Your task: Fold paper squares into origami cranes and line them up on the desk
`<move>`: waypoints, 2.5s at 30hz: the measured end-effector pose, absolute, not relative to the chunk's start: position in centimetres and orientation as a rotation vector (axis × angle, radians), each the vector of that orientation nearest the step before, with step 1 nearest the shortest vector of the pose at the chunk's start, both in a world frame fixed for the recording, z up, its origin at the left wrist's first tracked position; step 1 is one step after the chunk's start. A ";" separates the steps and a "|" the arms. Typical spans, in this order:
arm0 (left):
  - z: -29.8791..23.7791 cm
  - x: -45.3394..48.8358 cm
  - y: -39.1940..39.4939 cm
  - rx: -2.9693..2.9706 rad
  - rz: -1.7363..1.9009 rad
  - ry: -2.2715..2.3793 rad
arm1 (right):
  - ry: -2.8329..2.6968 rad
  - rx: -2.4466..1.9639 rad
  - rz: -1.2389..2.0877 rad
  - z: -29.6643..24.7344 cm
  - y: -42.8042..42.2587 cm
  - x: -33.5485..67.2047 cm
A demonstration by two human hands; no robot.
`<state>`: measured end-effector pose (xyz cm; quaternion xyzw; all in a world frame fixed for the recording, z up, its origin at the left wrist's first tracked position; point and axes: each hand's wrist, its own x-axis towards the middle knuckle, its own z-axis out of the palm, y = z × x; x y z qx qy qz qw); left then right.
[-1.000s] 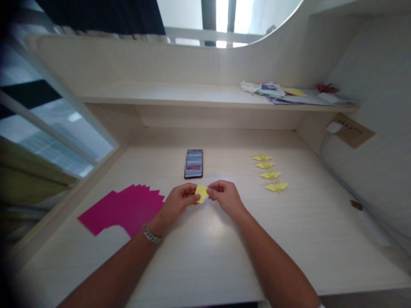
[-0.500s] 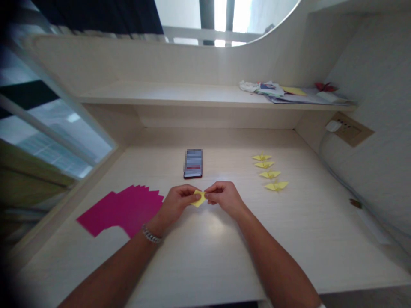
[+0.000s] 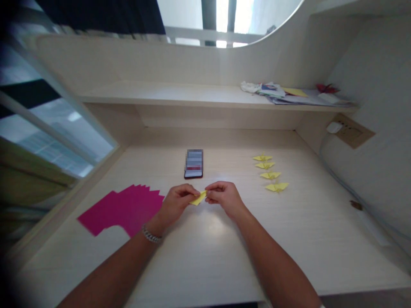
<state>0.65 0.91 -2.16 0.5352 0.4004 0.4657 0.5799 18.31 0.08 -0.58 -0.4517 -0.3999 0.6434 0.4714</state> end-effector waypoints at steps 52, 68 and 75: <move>-1.3 0.5 0.9 1.023 0.908 0.871 | -1.295 -1.304 1.433 -0.9 0.0 18.3; -1.1 0.6 0.9 1.248 0.908 1.041 | -1.362 -1.343 1.333 -1.4 -0.2 17.7; -1.6 0.5 0.9 1.311 0.940 1.000 | -1.366 -1.323 1.387 -1.8 -0.2 17.5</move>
